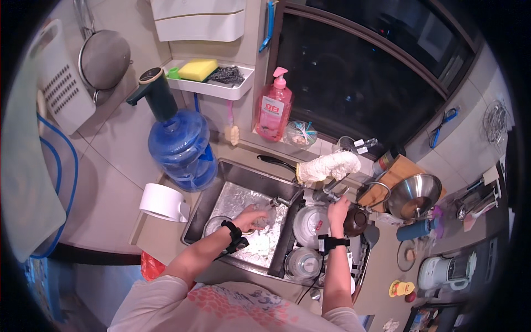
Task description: The person wipes a kitchen counter, a glass cabinet door, a wooden door, and bathroom wall tiles with a cloth.
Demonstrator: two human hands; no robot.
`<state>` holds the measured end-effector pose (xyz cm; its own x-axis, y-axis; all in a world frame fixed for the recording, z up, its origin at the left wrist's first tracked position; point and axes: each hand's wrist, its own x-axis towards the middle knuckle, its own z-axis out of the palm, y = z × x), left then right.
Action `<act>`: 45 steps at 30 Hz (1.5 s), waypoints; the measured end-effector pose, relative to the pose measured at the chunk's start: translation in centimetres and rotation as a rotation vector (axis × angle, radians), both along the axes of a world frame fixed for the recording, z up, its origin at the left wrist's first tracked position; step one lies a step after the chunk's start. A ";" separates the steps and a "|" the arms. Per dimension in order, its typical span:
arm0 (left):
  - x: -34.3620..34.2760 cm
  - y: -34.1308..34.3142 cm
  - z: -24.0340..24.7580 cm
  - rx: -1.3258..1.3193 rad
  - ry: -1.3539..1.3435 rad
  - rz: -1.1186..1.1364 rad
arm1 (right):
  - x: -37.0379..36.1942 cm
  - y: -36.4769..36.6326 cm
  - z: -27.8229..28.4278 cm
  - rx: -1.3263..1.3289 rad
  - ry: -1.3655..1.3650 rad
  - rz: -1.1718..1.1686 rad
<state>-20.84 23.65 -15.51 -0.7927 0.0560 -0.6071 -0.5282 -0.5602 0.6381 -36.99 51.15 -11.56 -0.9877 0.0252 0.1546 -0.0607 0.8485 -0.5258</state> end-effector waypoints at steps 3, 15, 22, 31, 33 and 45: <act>0.6 0.8 1.2 -0.095 -0.015 0.010 | -3.1 0.7 -2.0 -0.061 -0.124 -0.051; 1.2 0.3 -1.9 0.125 0.035 -0.072 | -4.4 4.0 -4.0 -0.694 -0.193 0.294; 3.4 1.6 1.3 0.291 -0.031 -0.002 | 1.3 0.5 0.2 -0.390 0.015 0.282; 7.8 2.6 6.0 0.791 -0.118 0.126 | 16.4 -10.6 0.1 -1.512 -0.791 0.597; 8.2 2.3 5.7 0.827 -0.187 0.118 | 15.5 -10.4 0.2 -1.442 -0.819 0.666; 7.1 3.7 7.7 0.077 0.297 -0.272 | 12.2 -12.2 5.0 -0.730 -0.774 0.936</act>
<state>-13.79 27.39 -7.78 -0.8830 0.3242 -0.3395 -0.4625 -0.4776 0.7470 -24.80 38.96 -6.57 -0.5121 -0.8381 -0.1881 0.0607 0.1831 -0.9812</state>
